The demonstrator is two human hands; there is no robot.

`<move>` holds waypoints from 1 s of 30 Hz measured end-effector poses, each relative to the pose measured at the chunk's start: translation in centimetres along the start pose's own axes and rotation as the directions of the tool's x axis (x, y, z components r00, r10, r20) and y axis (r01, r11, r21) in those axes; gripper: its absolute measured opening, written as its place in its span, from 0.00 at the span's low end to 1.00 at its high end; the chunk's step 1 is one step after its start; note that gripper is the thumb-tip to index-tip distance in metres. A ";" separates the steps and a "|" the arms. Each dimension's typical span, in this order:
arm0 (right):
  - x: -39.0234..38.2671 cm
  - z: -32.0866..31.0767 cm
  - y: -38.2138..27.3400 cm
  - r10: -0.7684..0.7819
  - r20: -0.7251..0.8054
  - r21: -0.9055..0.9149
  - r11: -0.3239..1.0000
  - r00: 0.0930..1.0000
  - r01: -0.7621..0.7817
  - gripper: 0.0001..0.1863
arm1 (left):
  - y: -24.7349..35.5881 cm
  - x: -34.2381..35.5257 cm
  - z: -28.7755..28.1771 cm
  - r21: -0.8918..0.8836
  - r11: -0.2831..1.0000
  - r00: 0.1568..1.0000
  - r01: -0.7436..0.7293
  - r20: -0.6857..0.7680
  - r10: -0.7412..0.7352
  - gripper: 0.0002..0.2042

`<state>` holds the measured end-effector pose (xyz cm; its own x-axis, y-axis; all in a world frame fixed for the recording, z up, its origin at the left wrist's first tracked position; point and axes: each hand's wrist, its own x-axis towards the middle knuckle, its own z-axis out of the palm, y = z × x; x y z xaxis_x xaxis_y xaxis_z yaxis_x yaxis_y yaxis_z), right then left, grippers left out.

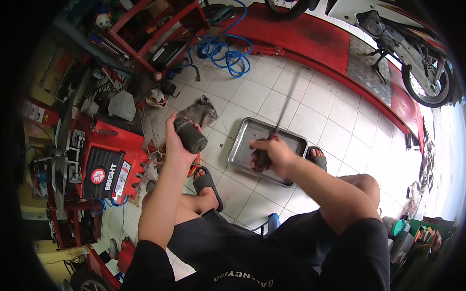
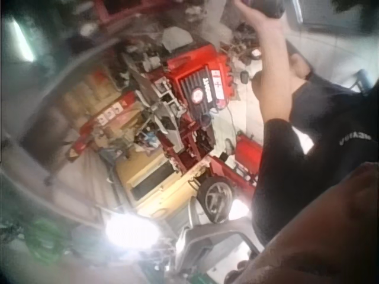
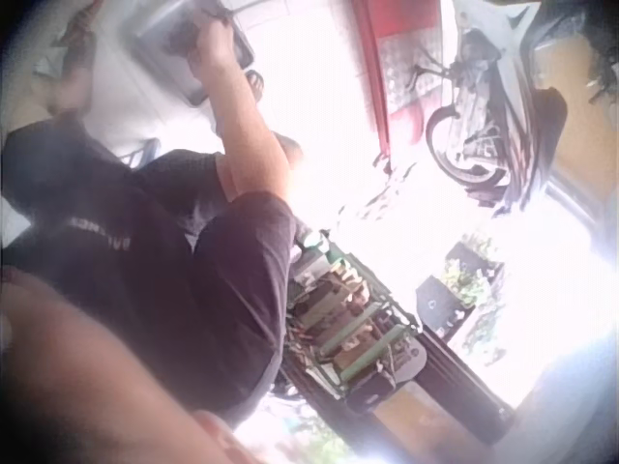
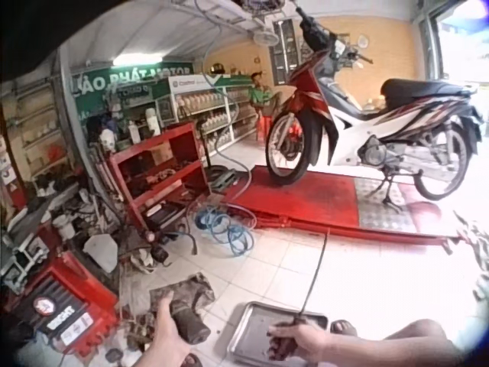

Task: The person uses a screwdriver to pry and separate components of a small metal part, likely a motorcycle starter motor, held in the left hand. The person repeatedly inserts the screwdriver into gaps to loosen and remove pieces, placing them into a metal tray below.

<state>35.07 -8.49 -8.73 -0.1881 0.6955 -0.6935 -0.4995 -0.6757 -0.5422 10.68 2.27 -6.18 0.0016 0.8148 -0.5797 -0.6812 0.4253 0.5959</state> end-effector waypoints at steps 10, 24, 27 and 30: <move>-3.7 5.1 0.7 -0.240 0.242 -0.538 0.774 0.940 0.336 0.17 | 1.6 -0.1 -1.0 -0.055 0.997 0.987 0.051 0.154 -0.042 0.22; -3.9 6.2 1.8 -0.466 0.124 -0.489 0.739 0.876 0.463 0.27 | -1.2 -2.5 -0.9 0.328 0.902 0.885 -0.281 0.453 0.111 0.20; -4.1 6.5 2.2 -0.432 0.072 -0.409 0.809 0.899 0.422 0.33 | -2.3 -3.2 -0.2 0.272 0.899 0.810 -0.344 0.570 0.138 0.19; -4.5 7.0 2.3 -0.393 0.048 -0.326 0.863 0.918 0.386 0.39 | -2.9 -3.4 0.4 0.240 0.897 0.740 -0.371 0.661 0.129 0.18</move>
<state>28.80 -11.44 -3.52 -0.0168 0.9158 -0.4014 -0.2280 -0.3944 -0.8902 12.97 -1.56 -5.73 0.3969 0.9177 0.0152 -0.4362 0.1741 0.8828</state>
